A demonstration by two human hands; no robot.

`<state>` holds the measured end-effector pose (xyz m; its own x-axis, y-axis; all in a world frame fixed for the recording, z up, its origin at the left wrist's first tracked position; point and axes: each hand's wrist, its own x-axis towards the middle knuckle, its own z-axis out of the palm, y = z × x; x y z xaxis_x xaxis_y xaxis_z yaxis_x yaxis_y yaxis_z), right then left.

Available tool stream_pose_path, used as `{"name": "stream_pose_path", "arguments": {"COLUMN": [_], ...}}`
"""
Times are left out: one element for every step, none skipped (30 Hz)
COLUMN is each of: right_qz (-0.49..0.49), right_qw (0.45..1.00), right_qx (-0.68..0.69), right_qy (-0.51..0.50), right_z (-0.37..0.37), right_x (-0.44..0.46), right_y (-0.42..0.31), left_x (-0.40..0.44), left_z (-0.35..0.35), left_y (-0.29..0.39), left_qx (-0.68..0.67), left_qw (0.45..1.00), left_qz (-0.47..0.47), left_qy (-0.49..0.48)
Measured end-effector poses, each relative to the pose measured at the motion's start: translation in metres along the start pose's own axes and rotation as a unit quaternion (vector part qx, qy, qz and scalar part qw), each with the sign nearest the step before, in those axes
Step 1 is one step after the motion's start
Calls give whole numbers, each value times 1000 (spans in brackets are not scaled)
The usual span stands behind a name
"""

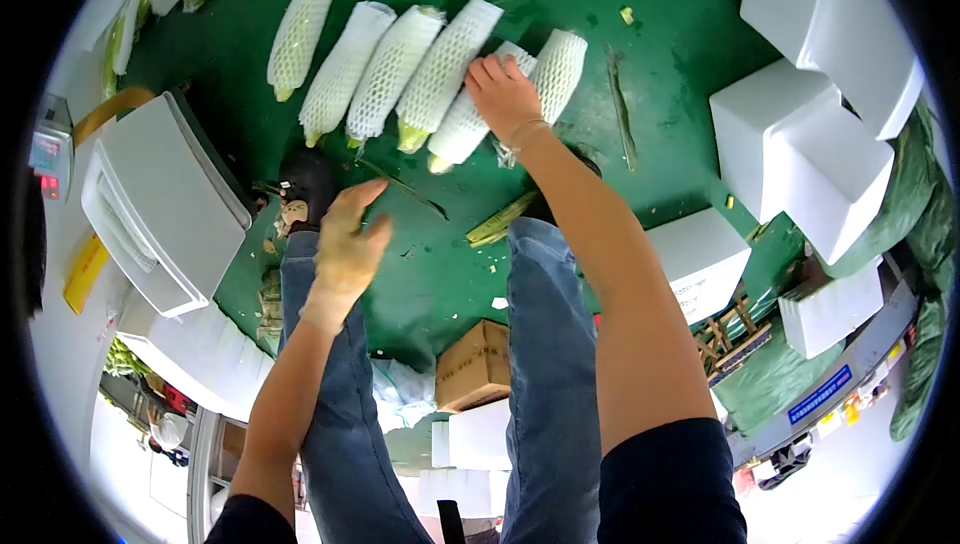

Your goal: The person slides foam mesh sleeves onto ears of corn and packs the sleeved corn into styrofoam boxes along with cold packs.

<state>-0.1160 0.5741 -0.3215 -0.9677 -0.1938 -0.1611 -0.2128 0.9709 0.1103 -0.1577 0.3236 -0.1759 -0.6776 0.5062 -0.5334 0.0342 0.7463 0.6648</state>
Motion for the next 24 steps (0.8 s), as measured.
{"name": "stream_pose_path", "arguments": {"right_qz": [45,92,135,229,314,425,419,507,581,572,614,651,659,650,634,658,626,649,585,543,488,424,376,318], "right_qw": [998,989,972,942,901,859,860,783,687,686,630,572,540,487,411,384,342,328,354,478,511,492,462,457], "right_qx": [43,117,190,244,297,279,285,361,431,444,469,492,520,582,643,640,700,686,729,687,702,752,783,788], "right_qy": [-21,4,34,37,39,58,65,3,-65,-68,-76,-85,-62,41,127,101,29,14,-24,-58,-94,-110,-177,-264], "right_z": [-5,-18,-34,-45,-52,-37,-27,-18,-8,1,10,16,24,31,49,5,-23,-70,-94,-148,-185,-218,-259,-281], "right_x": [-3,-11,-17,-27,-40,-59,-65,-69,-70,-70,-70,-65,-66,-71,-80,-73,-82,-85,-104,-104,-112,-122,-118,-123], "right_y": [-1,6,11,19,30,31,19,5,-9,-19,-26,-33,-35,-40,-46,-36,-20,-15,-15,-20,-31,-44,-54,-63], "left_x": [12,25,37,48,58,65,72,78,80,77,71,59,42,24,9,-5,-19,-33,-45,-54,-60,-71,-87,-102], "left_z": [22,47,70,88,105,122,131,139,144,139,133,140,111,93,78,60,40,24,15,10,6,6,10,19], "left_y": [8,6,0,-2,-5,-10,-13,-18,-21,-13,-8,-25,8,17,26,34,39,43,45,43,40,41,44,40], "left_qx": [57,99,142,215,284,344,319,282,245,221,199,258,89,39,-16,-19,-111,-206,-218,-362,-495,-599,-694,-751], "left_qw": [998,994,988,976,957,932,939,950,958,965,971,963,987,984,977,977,962,936,936,881,808,744,666,616], "left_qz": [42,51,59,32,0,-43,-72,-97,-124,-118,-117,-37,-130,-173,-210,-211,-248,-279,-272,-296,-309,-285,-261,-229], "left_qy": [-1,-3,-1,-31,-57,-108,-108,-96,-86,-79,-69,-64,-29,-30,-33,-15,-36,-61,-55,-69,-84,-83,-81,-72]}}
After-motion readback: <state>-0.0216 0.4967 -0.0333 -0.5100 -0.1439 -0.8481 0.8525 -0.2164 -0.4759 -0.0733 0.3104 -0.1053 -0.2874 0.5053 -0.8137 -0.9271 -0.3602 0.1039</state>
